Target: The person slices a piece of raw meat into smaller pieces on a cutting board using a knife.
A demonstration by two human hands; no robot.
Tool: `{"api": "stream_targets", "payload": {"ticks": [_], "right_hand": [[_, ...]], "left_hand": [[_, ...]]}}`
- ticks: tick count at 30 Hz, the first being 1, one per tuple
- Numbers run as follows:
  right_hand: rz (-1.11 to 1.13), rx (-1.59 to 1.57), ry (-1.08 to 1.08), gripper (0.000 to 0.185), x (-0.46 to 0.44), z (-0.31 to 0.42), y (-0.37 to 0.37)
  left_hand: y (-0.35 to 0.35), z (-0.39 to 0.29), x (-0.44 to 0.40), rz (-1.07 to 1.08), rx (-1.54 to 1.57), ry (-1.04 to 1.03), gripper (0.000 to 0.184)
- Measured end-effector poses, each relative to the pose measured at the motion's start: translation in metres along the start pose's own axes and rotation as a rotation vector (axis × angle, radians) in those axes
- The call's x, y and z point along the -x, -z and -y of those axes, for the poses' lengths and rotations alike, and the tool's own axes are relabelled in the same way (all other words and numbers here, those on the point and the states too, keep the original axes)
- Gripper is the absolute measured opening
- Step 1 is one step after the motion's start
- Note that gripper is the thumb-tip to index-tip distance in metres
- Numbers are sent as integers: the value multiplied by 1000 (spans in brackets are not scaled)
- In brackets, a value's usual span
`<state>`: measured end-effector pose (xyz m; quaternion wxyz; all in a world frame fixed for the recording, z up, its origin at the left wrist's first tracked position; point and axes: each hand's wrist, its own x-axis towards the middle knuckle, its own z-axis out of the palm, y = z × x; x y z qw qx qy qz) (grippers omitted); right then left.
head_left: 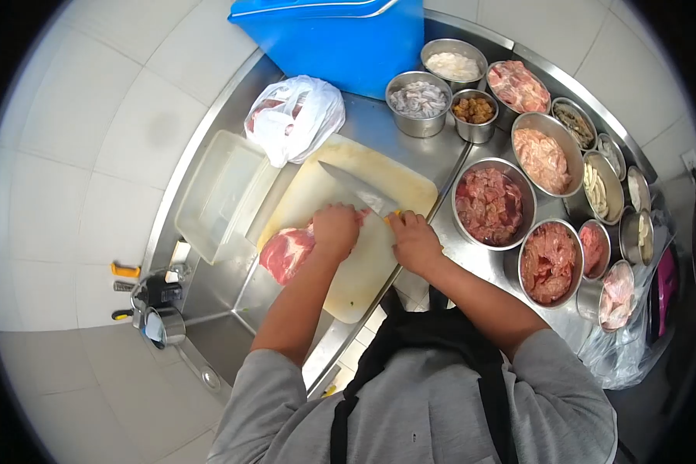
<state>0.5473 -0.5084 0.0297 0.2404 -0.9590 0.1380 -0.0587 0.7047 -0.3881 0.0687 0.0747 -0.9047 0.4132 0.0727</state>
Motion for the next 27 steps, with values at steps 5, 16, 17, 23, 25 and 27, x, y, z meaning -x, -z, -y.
{"api": "stream_targets", "payload": {"ticks": [5,16,17,23,25,27], "right_hand": [[-38,83,26,43,-5,-3,-6],[225,-74,-298,29,-29,18,42],[207,-97,-233,27,-20,22,52],[244,95,15,21,7,50,96],[311,186,41,19,8,56,111],[518,193,-8,21,10,64,132]], "left_hand": [[-5,26,-18,38,683,197,40],[-11,32,66,-598,553,193,31],[-16,28,67,-672,436,149,29],[-26,31,59,-680,478,77,22],[-28,30,55,-645,426,65,21],[-27,25,52,-699,352,112,22]]}}
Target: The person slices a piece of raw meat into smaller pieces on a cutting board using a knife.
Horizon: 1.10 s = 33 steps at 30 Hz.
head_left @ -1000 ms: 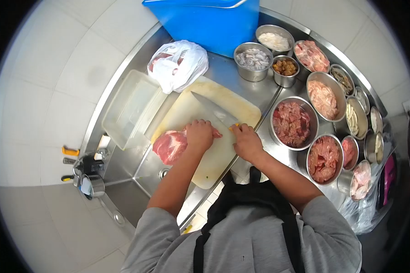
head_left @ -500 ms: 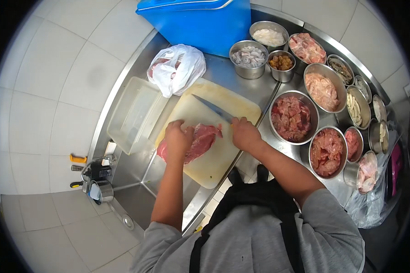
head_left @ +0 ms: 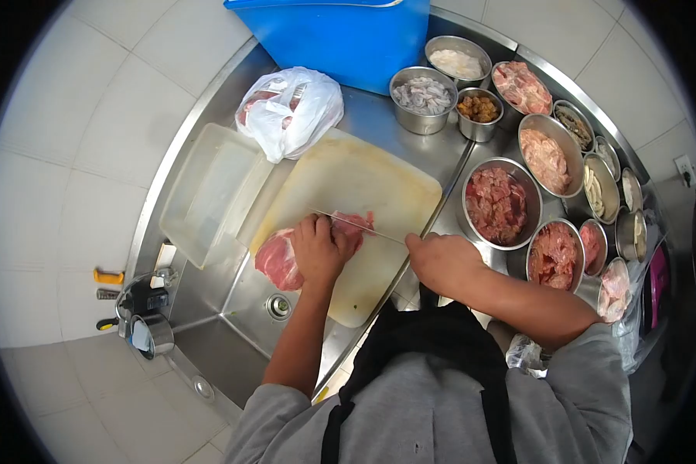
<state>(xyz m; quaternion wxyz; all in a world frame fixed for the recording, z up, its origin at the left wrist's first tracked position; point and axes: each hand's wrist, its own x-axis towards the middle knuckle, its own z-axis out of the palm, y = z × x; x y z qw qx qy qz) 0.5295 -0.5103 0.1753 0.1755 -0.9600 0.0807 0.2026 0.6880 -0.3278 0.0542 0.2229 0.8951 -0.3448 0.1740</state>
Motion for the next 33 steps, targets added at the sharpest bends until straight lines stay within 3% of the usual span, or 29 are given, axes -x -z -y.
{"api": "stream_targets", "payload": {"ticks": [7,17,23,29,33], "right_hand": [[103,73,-54,24,18,-2,19],[5,-220,37,23,-103,29,-30],[179,-94,-97,26,-17,-3,-15],[-1,-260,-12,27,-106,13,-83],[2,-339,-39,26,-94,12,-74]], "left_hand": [[-7,0,3,-24,21,6,25],[-11,2,1,-48,-5,-79,20],[-12,3,1,-32,-18,-89,18],[-11,-1,3,5,-11,-43,19],[-12,-1,2,2,-11,-29,19]]}}
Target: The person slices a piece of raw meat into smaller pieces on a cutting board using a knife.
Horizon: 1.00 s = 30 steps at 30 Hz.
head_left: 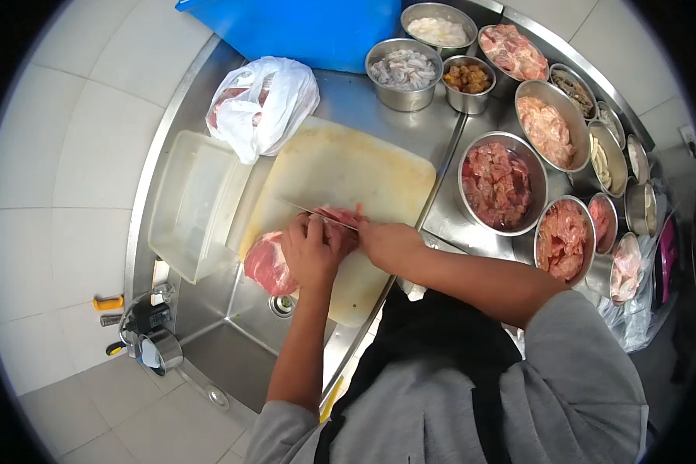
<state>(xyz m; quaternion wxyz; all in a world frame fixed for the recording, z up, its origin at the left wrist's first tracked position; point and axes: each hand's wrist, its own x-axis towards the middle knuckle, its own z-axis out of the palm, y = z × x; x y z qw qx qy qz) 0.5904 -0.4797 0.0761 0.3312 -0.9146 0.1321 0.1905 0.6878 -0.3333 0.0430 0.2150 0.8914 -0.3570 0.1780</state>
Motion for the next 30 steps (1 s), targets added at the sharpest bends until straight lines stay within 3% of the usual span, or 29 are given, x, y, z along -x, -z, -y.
{"api": "stream_targets", "payload": {"ticks": [5,9,11,14,18,22,25,27,30], "right_hand": [[85,99,-17,25,43,-27,0],[-32,29,-20,23,-1,-13,-20],[-112,8,90,23,-13,-10,-24],[-27,38,-12,23,11,-18,-22],[-4,79,20,25,56,-47,-14],[-157,103,114,24,21,-64,-2],[-225,91,81,24,9,-56,28],[-249,83,64,23,20,-42,48],[-222,115,118,23,45,-22,50]], "left_hand": [[1,-3,3,20,-32,-1,19],[2,-3,2,25,-40,-12,17],[4,-5,-1,12,-30,-22,16],[4,-3,4,-3,-17,-29,16],[1,-3,2,-37,-58,-32,18],[2,2,1,-33,-55,-46,18],[12,-1,1,-19,13,-61,18],[28,0,-3,54,393,145,16],[50,17,1,-17,136,58,15]]}}
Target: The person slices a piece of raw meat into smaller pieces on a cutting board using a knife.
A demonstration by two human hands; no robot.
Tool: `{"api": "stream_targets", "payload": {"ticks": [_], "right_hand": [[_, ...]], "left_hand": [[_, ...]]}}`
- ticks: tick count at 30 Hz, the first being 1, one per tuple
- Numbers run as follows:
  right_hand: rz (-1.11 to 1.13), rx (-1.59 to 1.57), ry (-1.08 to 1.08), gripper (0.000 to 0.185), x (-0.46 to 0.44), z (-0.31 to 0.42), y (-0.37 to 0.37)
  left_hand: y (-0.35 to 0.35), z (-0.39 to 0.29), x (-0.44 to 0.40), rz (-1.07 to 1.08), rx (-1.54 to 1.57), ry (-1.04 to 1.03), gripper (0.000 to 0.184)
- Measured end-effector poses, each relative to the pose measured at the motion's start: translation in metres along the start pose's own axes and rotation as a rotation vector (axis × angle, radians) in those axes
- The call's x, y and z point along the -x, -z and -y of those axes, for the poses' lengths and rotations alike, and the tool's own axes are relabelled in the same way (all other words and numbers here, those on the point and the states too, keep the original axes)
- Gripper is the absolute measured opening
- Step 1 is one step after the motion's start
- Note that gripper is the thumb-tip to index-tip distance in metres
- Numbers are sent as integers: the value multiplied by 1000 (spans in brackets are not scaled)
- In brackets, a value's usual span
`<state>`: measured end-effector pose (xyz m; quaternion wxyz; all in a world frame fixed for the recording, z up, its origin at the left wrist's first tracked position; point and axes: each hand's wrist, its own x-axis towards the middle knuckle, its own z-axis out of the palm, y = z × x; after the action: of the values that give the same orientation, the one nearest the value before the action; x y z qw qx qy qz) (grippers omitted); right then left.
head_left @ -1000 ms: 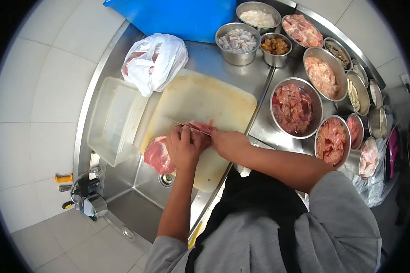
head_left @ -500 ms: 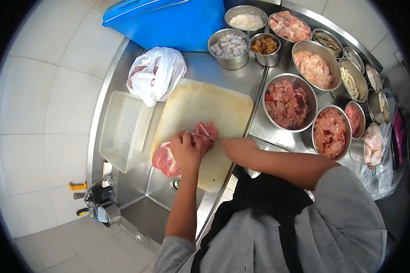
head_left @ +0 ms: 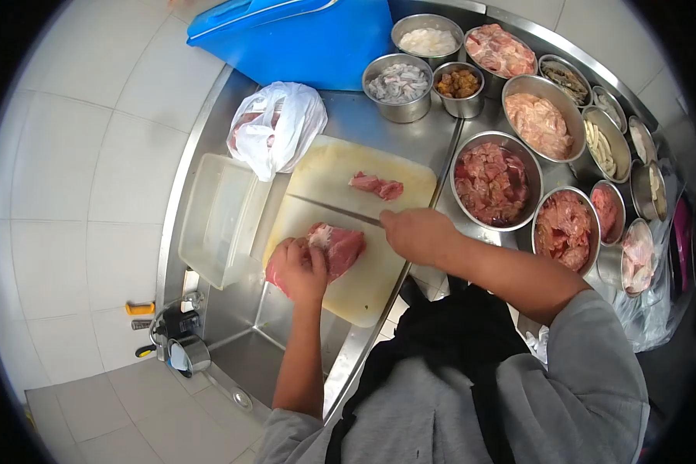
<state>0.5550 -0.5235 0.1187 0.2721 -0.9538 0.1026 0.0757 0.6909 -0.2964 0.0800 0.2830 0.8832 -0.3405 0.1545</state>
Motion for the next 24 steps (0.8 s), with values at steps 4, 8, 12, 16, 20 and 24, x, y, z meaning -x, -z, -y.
{"api": "stream_targets", "payload": {"ticks": [4,8,12,16,20,24], "right_hand": [[-18,-9,66,17,19,23,-11],[94,-29,9,15,28,27,-2],[215,26,-93,17,39,34,25],[302,10,-84,20,20,37,20],[187,-71,-37,22,-32,47,-24],[176,-45,13,22,-49,51,-32]], "left_hand": [[-7,0,-2,39,-24,31,13],[-29,10,1,84,-124,-74,18],[-28,1,-1,107,-182,-25,26],[-34,8,1,99,-199,6,30],[-33,5,-1,122,-184,2,31],[-38,8,1,55,-210,-60,29]]}}
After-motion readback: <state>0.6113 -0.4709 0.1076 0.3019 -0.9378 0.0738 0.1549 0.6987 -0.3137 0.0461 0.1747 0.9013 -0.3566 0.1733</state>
